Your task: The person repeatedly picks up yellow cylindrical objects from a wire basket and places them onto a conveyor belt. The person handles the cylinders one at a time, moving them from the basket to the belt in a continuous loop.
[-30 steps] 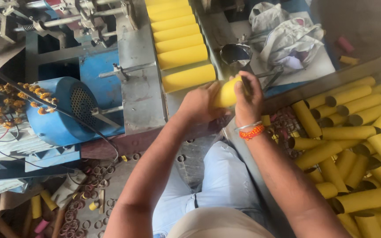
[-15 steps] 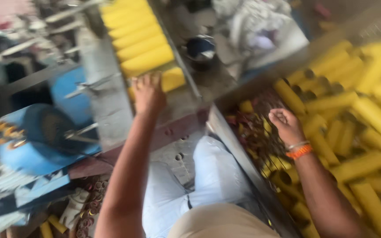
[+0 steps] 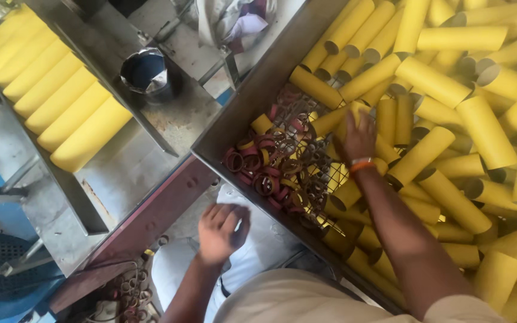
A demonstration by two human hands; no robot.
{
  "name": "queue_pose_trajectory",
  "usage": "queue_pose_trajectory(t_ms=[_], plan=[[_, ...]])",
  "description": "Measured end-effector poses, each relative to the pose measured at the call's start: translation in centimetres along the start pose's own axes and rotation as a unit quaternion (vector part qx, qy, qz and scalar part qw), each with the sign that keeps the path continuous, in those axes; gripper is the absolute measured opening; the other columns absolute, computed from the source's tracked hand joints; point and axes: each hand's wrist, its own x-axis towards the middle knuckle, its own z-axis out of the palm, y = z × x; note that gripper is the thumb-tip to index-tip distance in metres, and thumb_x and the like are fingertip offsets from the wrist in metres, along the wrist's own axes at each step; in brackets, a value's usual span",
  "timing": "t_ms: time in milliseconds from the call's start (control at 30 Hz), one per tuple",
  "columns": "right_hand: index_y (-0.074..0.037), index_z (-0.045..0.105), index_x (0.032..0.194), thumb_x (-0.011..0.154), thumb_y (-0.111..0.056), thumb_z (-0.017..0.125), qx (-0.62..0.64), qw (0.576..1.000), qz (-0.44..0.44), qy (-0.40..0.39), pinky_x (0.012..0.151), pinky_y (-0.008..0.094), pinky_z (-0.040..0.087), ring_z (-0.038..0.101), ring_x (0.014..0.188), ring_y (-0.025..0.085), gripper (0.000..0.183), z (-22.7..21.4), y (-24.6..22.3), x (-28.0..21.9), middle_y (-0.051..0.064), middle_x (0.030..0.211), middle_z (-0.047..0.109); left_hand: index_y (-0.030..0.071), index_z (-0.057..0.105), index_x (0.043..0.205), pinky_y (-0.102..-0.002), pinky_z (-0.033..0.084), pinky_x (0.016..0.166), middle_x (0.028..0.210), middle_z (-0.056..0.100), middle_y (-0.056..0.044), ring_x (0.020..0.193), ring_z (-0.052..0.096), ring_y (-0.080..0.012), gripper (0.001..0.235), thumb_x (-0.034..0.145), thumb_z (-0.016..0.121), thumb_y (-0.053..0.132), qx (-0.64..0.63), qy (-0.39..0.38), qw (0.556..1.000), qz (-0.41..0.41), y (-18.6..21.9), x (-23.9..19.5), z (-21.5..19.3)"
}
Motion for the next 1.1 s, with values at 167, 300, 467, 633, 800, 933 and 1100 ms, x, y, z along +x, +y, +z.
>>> queue_pose_trajectory(t_ms=[167,300,467,633,800,933,1100], plan=[[-0.007,0.046,0.156,0.079,-0.059,0.077,-0.057,0.987,0.013,-0.152,0.117,0.061,0.026,0.043,0.134,0.048,0.098,-0.8,0.7,7.7,0.029,0.150,0.047,0.011,0.074,0.096,-0.043,0.056,0.066,0.080,0.073,-0.008,0.073,0.071,-0.0307,0.027,0.074,0.082,0.024,0.017,-0.320,0.919,-0.231,-1.0,-10.8,-0.1],[-0.012,0.057,0.142,0.081,-0.072,0.071,-0.132,0.954,0.076,-0.260,0.118,0.063,0.024,0.044,0.137,0.044,0.087,0.6,-2.3,8.0,0.026,0.142,0.054,0.017,0.072,0.100,-0.036,0.060,0.076,0.085,0.077,-0.001,0.080,0.076,-0.0202,0.028,0.081,0.077,0.036,-0.063,-0.422,0.811,-0.401,-0.3,-13.6,-0.1],[-0.008,0.061,0.138,0.098,-0.061,0.055,-0.258,0.934,0.037,-0.242,0.109,0.063,0.034,0.058,0.118,0.041,0.066,7.3,-3.3,6.0,0.023,0.123,0.066,0.013,0.067,0.101,-0.044,0.056,0.078,0.090,0.074,-0.004,0.088,0.073,-0.0272,0.042,0.077,0.079,0.046,-0.054,-0.569,0.773,-0.277,-1.9,-11.3,0.4],[-0.011,0.057,0.142,0.108,-0.057,0.045,-0.208,0.941,0.055,-0.260,0.104,0.066,0.042,0.068,0.106,0.042,0.059,9.3,-3.1,3.2,0.021,0.112,0.073,0.013,0.065,0.103,-0.048,0.055,0.078,0.085,0.071,-0.011,0.084,0.071,-0.0343,0.048,0.079,0.075,0.053,-0.010,-0.601,0.764,-0.232,-2.5,-10.3,1.7],[-0.017,0.050,0.146,0.094,-0.055,0.058,-0.094,0.950,0.132,-0.268,0.086,0.062,0.050,0.069,0.100,0.049,0.065,3.0,-3.0,1.6,0.029,0.109,0.071,0.016,0.069,0.099,-0.049,0.055,0.077,0.086,0.073,-0.010,0.082,0.071,-0.0352,0.032,0.083,0.070,0.044,-0.017,-0.518,0.830,-0.204,-3.5,-12.2,2.6],[-0.009,0.057,0.135,0.094,-0.054,0.063,0.010,0.961,0.201,-0.188,0.088,0.057,0.051,0.067,0.102,0.049,0.061,0.3,-2.6,0.6,0.030,0.110,0.071,0.015,0.068,0.100,-0.049,0.055,0.076,0.086,0.073,-0.011,0.083,0.071,-0.0345,0.034,0.081,0.073,0.043,-0.045,-0.519,0.832,-0.188,-4.1,-13.1,2.3],[-0.021,0.081,0.114,0.058,-0.033,0.080,-0.192,0.938,-0.056,-0.283,0.089,0.044,0.059,0.074,0.102,0.037,0.057,-2.5,1.9,-0.7,0.017,0.113,0.076,0.013,0.065,0.111,-0.049,0.054,0.079,0.091,0.073,-0.009,0.089,0.070,-0.0328,0.050,0.078,0.079,0.048,-0.113,-0.464,0.846,-0.236,-3.8,-14.0,0.8]])
